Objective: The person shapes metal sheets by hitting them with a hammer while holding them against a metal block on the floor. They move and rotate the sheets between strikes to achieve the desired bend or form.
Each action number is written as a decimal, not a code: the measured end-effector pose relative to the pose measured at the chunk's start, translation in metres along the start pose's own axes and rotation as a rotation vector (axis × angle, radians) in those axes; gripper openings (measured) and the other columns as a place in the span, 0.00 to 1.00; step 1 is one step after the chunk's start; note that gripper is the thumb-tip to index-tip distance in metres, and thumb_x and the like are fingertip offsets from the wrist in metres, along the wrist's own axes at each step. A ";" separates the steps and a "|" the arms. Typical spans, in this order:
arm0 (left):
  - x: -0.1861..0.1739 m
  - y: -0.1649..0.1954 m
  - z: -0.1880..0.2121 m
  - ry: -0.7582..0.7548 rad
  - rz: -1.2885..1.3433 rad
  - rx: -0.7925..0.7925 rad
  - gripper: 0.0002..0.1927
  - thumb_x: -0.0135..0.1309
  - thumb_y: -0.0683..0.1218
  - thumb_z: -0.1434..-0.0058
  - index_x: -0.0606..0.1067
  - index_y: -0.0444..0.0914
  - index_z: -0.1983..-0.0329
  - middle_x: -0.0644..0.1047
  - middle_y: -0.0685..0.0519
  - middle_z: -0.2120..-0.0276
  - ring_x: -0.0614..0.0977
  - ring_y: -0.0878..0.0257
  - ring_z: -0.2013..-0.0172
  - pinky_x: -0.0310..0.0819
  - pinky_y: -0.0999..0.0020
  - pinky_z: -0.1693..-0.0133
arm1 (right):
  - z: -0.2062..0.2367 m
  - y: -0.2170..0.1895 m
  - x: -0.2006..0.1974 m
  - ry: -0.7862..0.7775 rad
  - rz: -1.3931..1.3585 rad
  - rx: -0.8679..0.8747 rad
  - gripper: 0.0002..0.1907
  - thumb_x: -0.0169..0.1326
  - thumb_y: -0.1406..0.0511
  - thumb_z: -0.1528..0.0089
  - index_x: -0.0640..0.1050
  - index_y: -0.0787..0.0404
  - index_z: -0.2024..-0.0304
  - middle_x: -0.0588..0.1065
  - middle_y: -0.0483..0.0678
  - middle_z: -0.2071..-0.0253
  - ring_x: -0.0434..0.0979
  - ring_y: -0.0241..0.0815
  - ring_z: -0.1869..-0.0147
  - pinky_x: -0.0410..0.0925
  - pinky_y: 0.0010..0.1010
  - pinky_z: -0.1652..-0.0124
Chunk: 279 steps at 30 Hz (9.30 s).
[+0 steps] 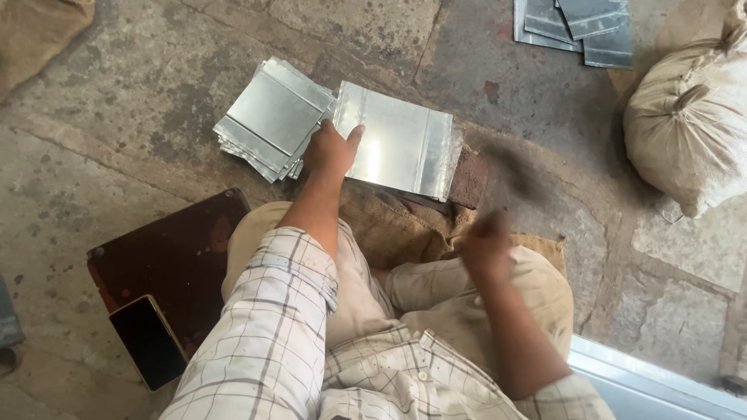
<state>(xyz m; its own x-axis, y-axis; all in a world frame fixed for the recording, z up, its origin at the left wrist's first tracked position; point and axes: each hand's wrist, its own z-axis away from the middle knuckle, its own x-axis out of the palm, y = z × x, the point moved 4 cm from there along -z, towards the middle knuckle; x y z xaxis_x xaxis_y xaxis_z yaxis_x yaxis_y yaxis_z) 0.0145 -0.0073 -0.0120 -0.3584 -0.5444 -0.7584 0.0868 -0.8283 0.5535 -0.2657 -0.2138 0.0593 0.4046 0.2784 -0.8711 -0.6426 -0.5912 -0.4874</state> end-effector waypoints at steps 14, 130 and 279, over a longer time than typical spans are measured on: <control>0.003 -0.002 -0.001 -0.016 -0.029 0.038 0.40 0.56 0.72 0.42 0.71 0.35 0.43 0.78 0.38 0.49 0.81 0.42 0.49 0.77 0.47 0.51 | -0.036 -0.020 -0.138 0.579 -1.104 -0.837 0.06 0.45 0.64 0.25 0.73 0.56 0.52 0.66 0.43 0.73 0.65 0.31 0.82 0.61 0.26 0.80; -0.003 -0.002 -0.008 0.009 -0.181 0.111 0.40 0.54 0.73 0.41 0.75 0.33 0.47 0.80 0.35 0.50 0.80 0.37 0.47 0.75 0.46 0.46 | -0.066 -0.029 -0.037 0.136 -0.465 -0.165 0.04 0.49 0.70 0.31 0.68 0.62 0.55 0.73 0.51 0.73 0.74 0.43 0.75 0.69 0.39 0.77; -0.033 0.007 -0.013 0.164 0.251 0.289 0.23 0.60 0.49 0.39 0.71 0.33 0.44 0.79 0.37 0.52 0.79 0.38 0.49 0.73 0.49 0.49 | 0.003 0.003 0.018 -0.051 -0.272 -0.235 0.12 0.54 0.62 0.29 0.81 0.64 0.50 0.78 0.48 0.68 0.76 0.34 0.69 0.68 0.24 0.69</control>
<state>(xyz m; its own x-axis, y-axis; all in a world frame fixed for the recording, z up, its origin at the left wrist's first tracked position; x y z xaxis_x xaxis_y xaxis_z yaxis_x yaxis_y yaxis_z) 0.0395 0.0033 0.0126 -0.2044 -0.7581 -0.6193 -0.1198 -0.6085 0.7844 -0.2624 -0.2087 0.0423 0.5035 0.4829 -0.7164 -0.3463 -0.6469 -0.6794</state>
